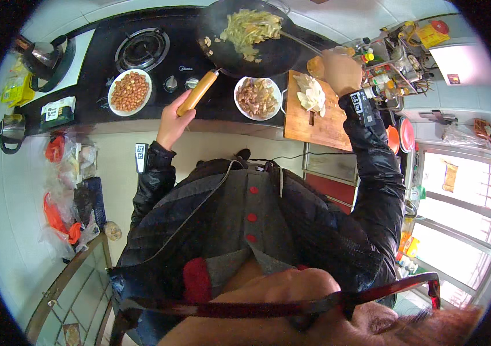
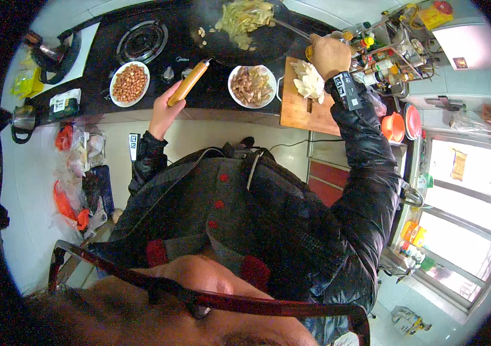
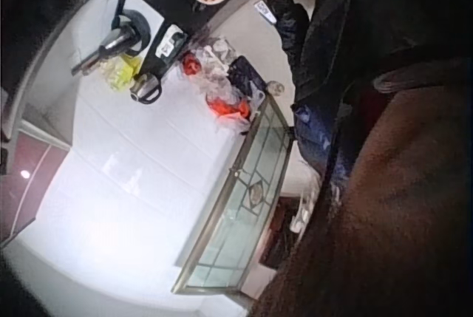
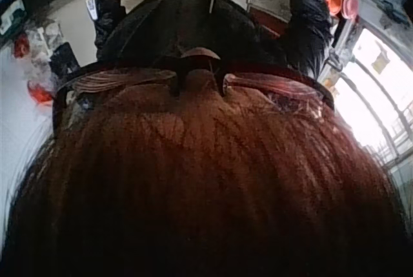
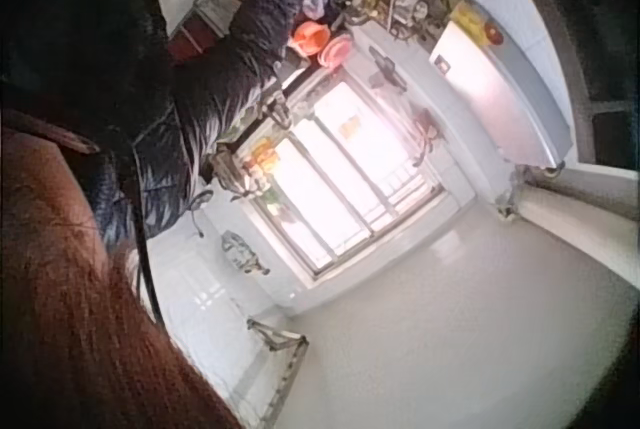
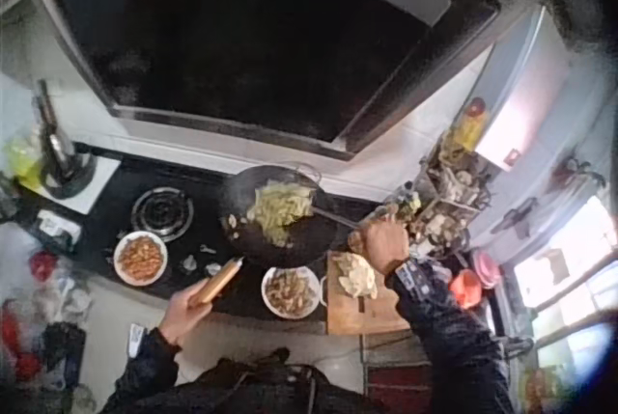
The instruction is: The person stir-fries pieces of meat in a wok, then transfers the cooked meat into a white bowl. Next, they add shredded vegetables to the wok and stir-fry them. The person uses a spatula to mix and lift the food while holding the wok handle.
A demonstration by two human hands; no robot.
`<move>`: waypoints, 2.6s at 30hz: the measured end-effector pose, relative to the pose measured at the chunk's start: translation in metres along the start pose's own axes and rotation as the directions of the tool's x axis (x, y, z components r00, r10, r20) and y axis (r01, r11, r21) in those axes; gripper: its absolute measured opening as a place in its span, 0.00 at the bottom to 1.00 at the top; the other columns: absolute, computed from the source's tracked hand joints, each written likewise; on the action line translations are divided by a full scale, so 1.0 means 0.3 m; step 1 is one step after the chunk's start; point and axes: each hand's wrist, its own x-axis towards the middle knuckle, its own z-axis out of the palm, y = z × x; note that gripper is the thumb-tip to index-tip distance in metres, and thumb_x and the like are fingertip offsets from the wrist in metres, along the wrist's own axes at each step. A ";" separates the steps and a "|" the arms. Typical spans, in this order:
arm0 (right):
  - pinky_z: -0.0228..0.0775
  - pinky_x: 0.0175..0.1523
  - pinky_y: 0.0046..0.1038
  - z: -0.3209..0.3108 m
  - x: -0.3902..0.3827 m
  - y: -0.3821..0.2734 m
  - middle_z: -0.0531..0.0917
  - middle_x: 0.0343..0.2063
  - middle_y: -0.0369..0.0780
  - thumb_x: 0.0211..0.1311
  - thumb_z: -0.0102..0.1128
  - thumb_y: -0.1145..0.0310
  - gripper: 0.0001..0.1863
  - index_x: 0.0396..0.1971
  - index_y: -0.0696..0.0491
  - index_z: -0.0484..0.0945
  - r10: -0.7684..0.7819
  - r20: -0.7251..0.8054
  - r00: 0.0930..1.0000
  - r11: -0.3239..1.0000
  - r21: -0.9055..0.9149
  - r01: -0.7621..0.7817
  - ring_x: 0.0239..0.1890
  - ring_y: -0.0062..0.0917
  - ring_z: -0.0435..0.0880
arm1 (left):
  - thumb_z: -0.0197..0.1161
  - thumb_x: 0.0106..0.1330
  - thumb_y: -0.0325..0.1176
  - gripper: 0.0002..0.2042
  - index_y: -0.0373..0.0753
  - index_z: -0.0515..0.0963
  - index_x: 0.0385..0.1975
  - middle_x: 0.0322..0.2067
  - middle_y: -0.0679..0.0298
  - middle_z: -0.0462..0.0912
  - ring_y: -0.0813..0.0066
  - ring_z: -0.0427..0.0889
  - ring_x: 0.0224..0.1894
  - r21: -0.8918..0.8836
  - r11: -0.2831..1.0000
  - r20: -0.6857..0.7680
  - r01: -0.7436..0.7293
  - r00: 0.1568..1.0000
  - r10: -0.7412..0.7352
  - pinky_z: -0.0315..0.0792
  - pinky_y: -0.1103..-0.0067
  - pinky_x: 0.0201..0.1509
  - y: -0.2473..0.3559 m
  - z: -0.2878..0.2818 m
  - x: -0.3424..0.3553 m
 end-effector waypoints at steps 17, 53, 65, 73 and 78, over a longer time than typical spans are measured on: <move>0.78 0.39 0.42 -0.124 0.257 0.145 0.85 0.30 0.47 0.47 0.63 0.62 0.13 0.31 0.54 0.85 -0.138 0.165 0.977 0.978 -0.133 0.161 0.36 0.42 0.86 | 0.63 0.58 0.21 0.28 0.35 0.70 0.62 0.52 0.65 0.79 0.83 0.76 0.48 -0.085 0.987 -0.023 0.133 0.991 -0.135 0.69 0.84 0.52 0.027 0.012 -0.012; 0.78 0.43 0.37 -0.210 0.248 0.168 0.86 0.31 0.45 0.53 0.62 0.63 0.15 0.40 0.49 0.85 -0.209 0.571 0.794 0.961 0.270 0.058 0.37 0.37 0.86 | 0.64 0.59 0.22 0.27 0.35 0.69 0.62 0.45 0.68 0.77 0.85 0.74 0.39 -0.158 0.980 0.024 0.125 0.992 -0.123 0.71 0.86 0.44 0.051 0.001 -0.006; 0.77 0.35 0.43 0.194 -0.072 -0.108 0.84 0.27 0.46 0.63 0.54 0.58 0.11 0.40 0.44 0.82 0.193 0.118 0.974 0.885 0.408 -0.225 0.31 0.44 0.84 | 0.62 0.60 0.22 0.27 0.35 0.68 0.62 0.47 0.65 0.77 0.83 0.75 0.41 -0.109 0.986 0.033 0.124 0.992 -0.121 0.71 0.85 0.45 0.051 -0.005 -0.003; 0.77 0.33 0.41 0.014 0.009 0.031 0.85 0.26 0.44 0.58 0.59 0.60 0.11 0.40 0.42 0.83 -0.008 -0.059 0.998 0.991 0.134 0.016 0.30 0.41 0.85 | 0.64 0.61 0.26 0.27 0.34 0.69 0.62 0.49 0.64 0.78 0.82 0.75 0.44 -0.109 0.993 0.040 0.050 0.998 -0.045 0.71 0.83 0.48 0.016 -0.011 -0.005; 0.78 0.36 0.40 -0.058 0.052 0.024 0.85 0.26 0.44 0.57 0.60 0.61 0.12 0.41 0.42 0.84 -0.008 -0.037 0.999 0.992 0.128 0.013 0.30 0.41 0.85 | 0.64 0.62 0.28 0.27 0.35 0.69 0.63 0.49 0.65 0.78 0.82 0.75 0.44 -0.104 0.994 0.046 0.040 0.998 -0.035 0.70 0.83 0.48 0.002 -0.017 -0.006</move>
